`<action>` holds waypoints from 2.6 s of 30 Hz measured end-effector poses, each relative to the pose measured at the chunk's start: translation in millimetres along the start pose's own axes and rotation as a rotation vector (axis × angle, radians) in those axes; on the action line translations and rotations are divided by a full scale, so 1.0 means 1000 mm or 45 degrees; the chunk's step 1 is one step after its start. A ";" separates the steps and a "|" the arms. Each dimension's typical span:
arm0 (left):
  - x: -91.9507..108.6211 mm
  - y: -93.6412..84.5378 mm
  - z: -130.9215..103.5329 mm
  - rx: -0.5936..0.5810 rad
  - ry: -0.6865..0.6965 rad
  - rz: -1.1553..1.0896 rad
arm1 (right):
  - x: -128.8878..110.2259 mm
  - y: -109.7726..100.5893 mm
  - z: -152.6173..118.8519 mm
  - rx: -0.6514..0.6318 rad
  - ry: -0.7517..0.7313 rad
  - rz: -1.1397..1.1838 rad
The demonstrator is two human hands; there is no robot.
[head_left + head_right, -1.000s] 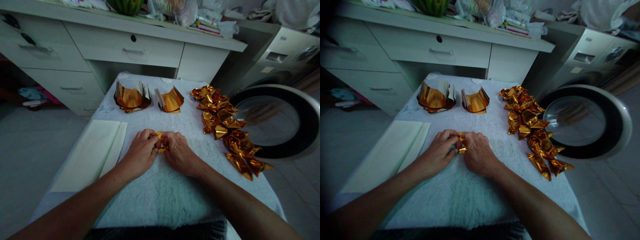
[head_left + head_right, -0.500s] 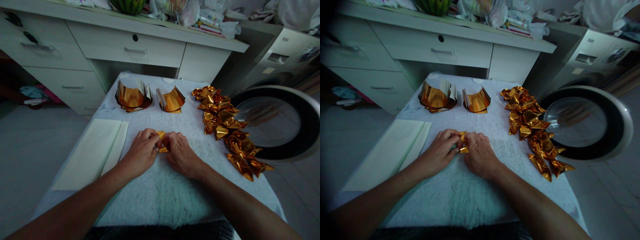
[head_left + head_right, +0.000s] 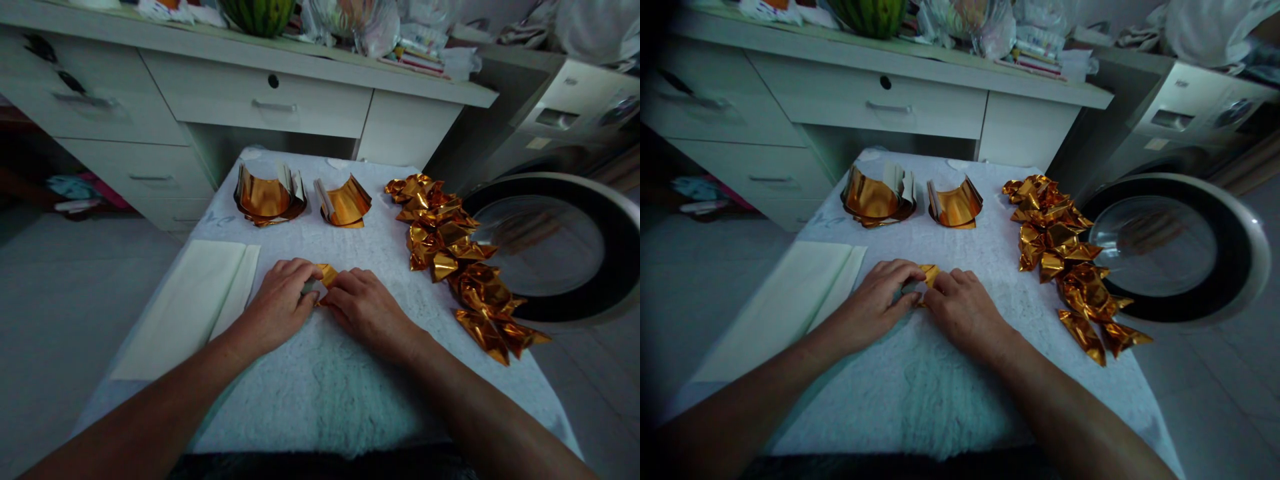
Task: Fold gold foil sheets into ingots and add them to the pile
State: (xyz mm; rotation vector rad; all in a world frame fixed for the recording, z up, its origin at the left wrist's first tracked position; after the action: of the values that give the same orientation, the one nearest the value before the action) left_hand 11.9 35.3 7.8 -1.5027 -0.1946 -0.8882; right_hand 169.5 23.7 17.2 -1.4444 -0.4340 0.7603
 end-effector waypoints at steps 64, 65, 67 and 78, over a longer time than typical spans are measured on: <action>0.009 0.003 -0.007 0.149 0.381 0.471 | 0.031 -0.002 -0.007 0.316 0.034 0.315; 0.009 0.003 -0.007 0.144 0.382 0.469 | 0.031 -0.001 -0.007 0.320 0.037 0.330; 0.009 0.004 -0.007 0.135 0.384 0.470 | 0.031 -0.001 -0.008 0.336 0.047 0.366; 0.007 0.003 -0.007 0.132 0.336 0.468 | 0.029 0.003 -0.005 0.289 -0.021 0.367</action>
State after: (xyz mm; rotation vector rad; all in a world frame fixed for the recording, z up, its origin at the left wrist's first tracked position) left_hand 16.0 25.6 8.8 -1.2575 0.2208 -0.7558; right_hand 192.3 40.3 9.0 -1.3012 -0.1460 1.0187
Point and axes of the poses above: each hand's wrist, its own z-axis towards the middle knuckle, its own y-axis out of the palm, x = y × z, the point moved 3 cm from there along z, towards the middle knuckle, and after that the axes turned 1 degree about -y, right-handed, at the moved point
